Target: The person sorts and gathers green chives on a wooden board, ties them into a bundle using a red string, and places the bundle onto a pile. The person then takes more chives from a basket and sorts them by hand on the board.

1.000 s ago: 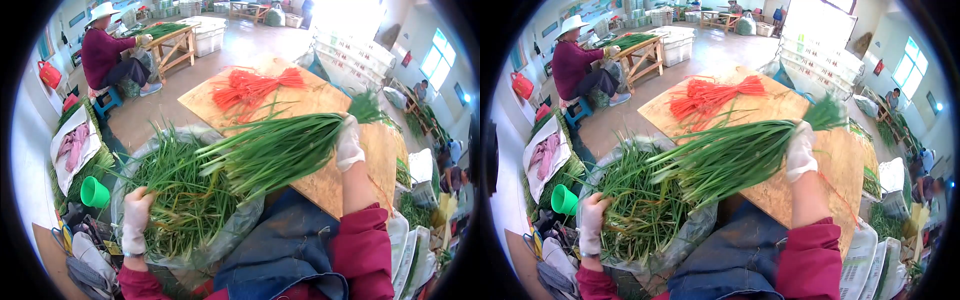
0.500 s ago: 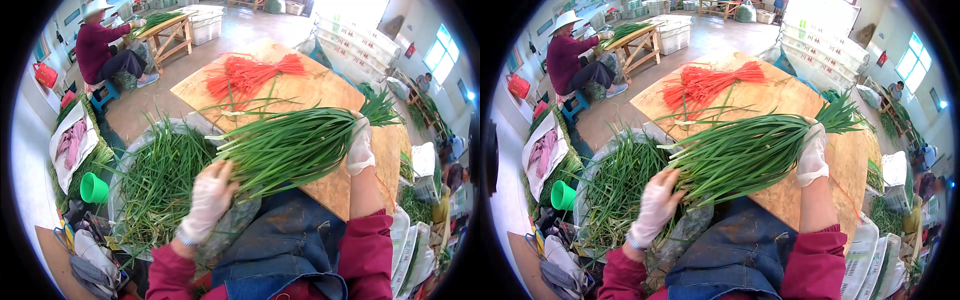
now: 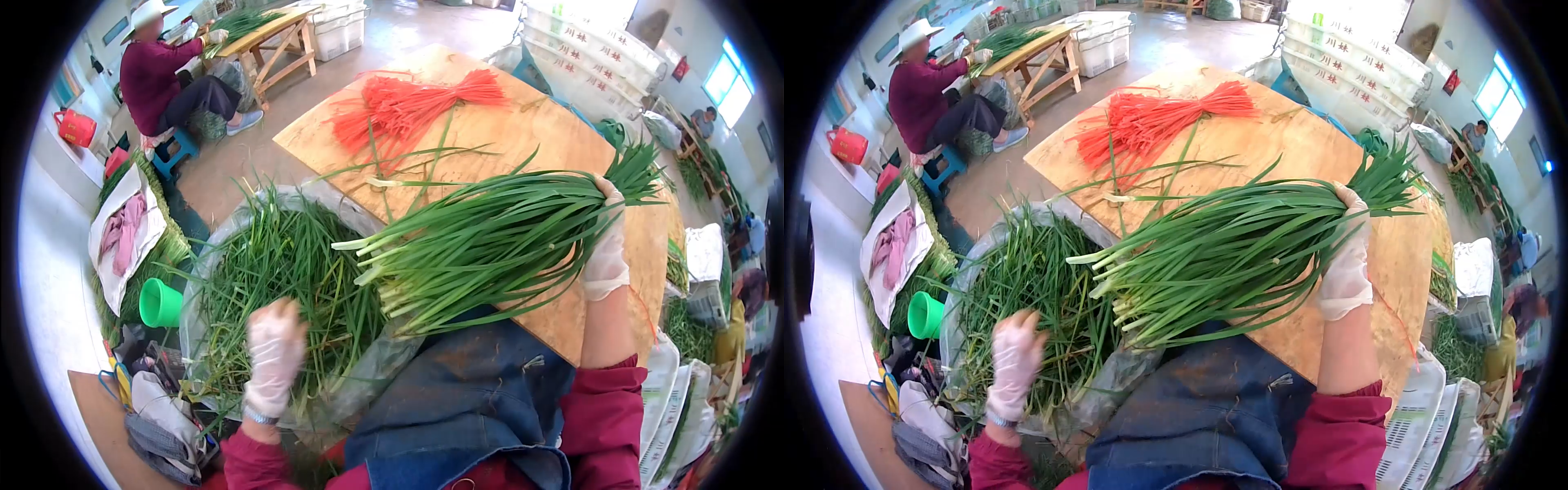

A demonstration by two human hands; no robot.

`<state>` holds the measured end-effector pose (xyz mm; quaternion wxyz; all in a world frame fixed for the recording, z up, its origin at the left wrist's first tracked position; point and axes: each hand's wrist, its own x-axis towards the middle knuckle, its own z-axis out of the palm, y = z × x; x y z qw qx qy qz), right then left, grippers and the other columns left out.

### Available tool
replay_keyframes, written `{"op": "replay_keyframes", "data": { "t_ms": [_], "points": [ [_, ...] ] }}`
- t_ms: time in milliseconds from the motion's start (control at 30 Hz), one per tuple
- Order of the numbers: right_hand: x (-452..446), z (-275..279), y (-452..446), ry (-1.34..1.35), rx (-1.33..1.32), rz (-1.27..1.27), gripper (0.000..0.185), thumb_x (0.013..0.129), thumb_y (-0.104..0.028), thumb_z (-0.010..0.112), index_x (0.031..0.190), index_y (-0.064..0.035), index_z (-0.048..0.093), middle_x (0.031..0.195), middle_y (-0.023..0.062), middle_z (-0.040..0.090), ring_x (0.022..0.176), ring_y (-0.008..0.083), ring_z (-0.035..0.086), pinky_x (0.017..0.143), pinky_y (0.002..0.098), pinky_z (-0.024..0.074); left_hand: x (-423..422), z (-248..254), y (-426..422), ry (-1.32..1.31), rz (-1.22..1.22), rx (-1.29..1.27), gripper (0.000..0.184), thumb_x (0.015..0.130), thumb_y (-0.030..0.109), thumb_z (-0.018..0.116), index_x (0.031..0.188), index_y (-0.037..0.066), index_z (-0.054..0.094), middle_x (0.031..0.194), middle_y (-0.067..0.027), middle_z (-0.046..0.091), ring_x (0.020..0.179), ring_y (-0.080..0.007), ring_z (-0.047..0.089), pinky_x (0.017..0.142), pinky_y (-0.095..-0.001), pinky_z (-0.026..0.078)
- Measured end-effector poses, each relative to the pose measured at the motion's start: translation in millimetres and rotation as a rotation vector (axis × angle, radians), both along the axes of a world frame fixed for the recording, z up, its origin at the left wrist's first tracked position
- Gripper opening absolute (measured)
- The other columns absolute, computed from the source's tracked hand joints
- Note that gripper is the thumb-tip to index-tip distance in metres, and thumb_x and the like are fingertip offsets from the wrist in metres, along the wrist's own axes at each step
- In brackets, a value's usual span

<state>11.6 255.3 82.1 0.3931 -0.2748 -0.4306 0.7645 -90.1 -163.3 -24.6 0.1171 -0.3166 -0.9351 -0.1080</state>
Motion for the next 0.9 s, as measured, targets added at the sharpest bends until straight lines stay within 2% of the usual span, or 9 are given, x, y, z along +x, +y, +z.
{"op": "replay_keyframes", "data": {
  "t_ms": [67, 200, 267, 400, 500, 600, 733, 800, 900],
  "points": [
    [-1, -1, 7, -0.047, -0.034, 0.013, 0.022, 0.083, -0.020, 0.051, 0.085, -0.0001, 0.061, 0.073, 0.0096, 0.063, 0.059, 0.0220, 0.059, 0.057, 0.0318, 0.0505, 5, 17, 64, 0.049, -0.199, 0.302, 0.038, 0.071, 0.012, 0.068, 0.105, 0.000, 0.058, 0.099, -0.0149, 0.060, 0.089, -0.0292, 0.058, 0.083, -0.0401, 0.042],
    [0, -12, 28, -0.100, -0.056, -0.020, 0.021, 0.083, -0.019, 0.053, 0.082, -0.0003, 0.060, 0.072, 0.0091, 0.063, 0.057, 0.0216, 0.059, 0.054, 0.0309, 0.0494, -7, 9, 136, 0.083, -0.281, 0.290, 0.028, 0.071, 0.007, 0.067, 0.098, 0.003, 0.060, 0.093, -0.0132, 0.060, 0.087, -0.0292, 0.058, 0.073, -0.0373, 0.046],
    [4, -16, 29, -0.117, -0.051, -0.057, 0.020, 0.083, -0.019, 0.052, 0.081, -0.0006, 0.060, 0.071, 0.0090, 0.063, 0.057, 0.0215, 0.059, 0.054, 0.0306, 0.0491, -14, 4, 133, 0.080, -0.296, 0.612, 0.013, 0.072, 0.002, 0.062, 0.085, 0.003, 0.061, 0.077, -0.0108, 0.059, 0.072, -0.0253, 0.058, 0.063, -0.0345, 0.046],
    [4, -13, 19, -0.073, -0.094, 0.027, 0.020, 0.083, -0.019, 0.051, 0.081, -0.0010, 0.060, 0.069, 0.0085, 0.063, 0.054, 0.0215, 0.058, 0.054, 0.0301, 0.0491, -5, 38, 85, -0.792, -0.082, 0.830, 0.008, 0.080, 0.002, 0.057, 0.086, -0.002, 0.062, 0.073, -0.0073, 0.060, 0.059, -0.0123, 0.055, 0.052, -0.0261, 0.043],
    [9, -24, 36, -0.051, -0.113, 0.096, 0.023, 0.084, -0.020, 0.048, 0.083, -0.0006, 0.060, 0.070, 0.0094, 0.063, 0.058, 0.0217, 0.059, 0.058, 0.0306, 0.0504, -4, 54, 20, -0.933, 0.093, 0.776, 0.010, 0.082, 0.005, 0.053, 0.083, 0.000, 0.062, 0.065, -0.0029, 0.056, 0.051, -0.0073, 0.049, 0.044, -0.0210, 0.037],
    [11, -21, 22, -0.014, -0.050, 0.036, 0.025, 0.085, -0.020, 0.046, 0.083, -0.0003, 0.060, 0.071, 0.0100, 0.063, 0.061, 0.0217, 0.060, 0.060, 0.0308, 0.0510, -12, 31, -65, -0.900, 0.266, 0.471, 0.014, 0.079, 0.011, 0.057, 0.078, -0.001, 0.064, 0.062, -0.0079, 0.058, 0.052, -0.0112, 0.053, 0.046, -0.0256, 0.039],
    [13, -31, 32, -0.021, 0.003, 0.095, 0.027, 0.086, -0.021, 0.045, 0.083, 0.0001, 0.060, 0.072, 0.0105, 0.064, 0.061, 0.0214, 0.060, 0.060, 0.0303, 0.0510, -12, -28, -116, -0.006, 0.410, -0.642, 0.010, 0.073, 0.008, 0.058, 0.068, 0.001, 0.063, 0.071, -0.0121, 0.059, 0.069, -0.0284, 0.057, 0.070, -0.0402, 0.043],
    [15, -20, 15, -0.054, 0.040, 0.044, 0.027, 0.086, -0.022, 0.044, 0.083, 0.0001, 0.061, 0.073, 0.0106, 0.064, 0.062, 0.0213, 0.061, 0.060, 0.0304, 0.0511, -6, -2, -61, 0.070, 0.113, -0.145, 0.013, 0.073, 0.007, 0.058, 0.084, 0.001, 0.062, 0.081, -0.0151, 0.059, 0.077, -0.0302, 0.056, 0.073, -0.0429, 0.043],
    [12, -16, 4, -0.055, 0.071, -0.010, 0.027, 0.086, -0.022, 0.045, 0.084, 0.0003, 0.061, 0.074, 0.0107, 0.064, 0.062, 0.0210, 0.061, 0.060, 0.0304, 0.0510, 3, 28, 32, -0.286, -0.063, 0.278, 0.019, 0.080, 0.014, 0.061, 0.094, 0.001, 0.062, 0.096, -0.0198, 0.061, 0.092, -0.0330, 0.058, 0.082, -0.0416, 0.046]
  ]
}}
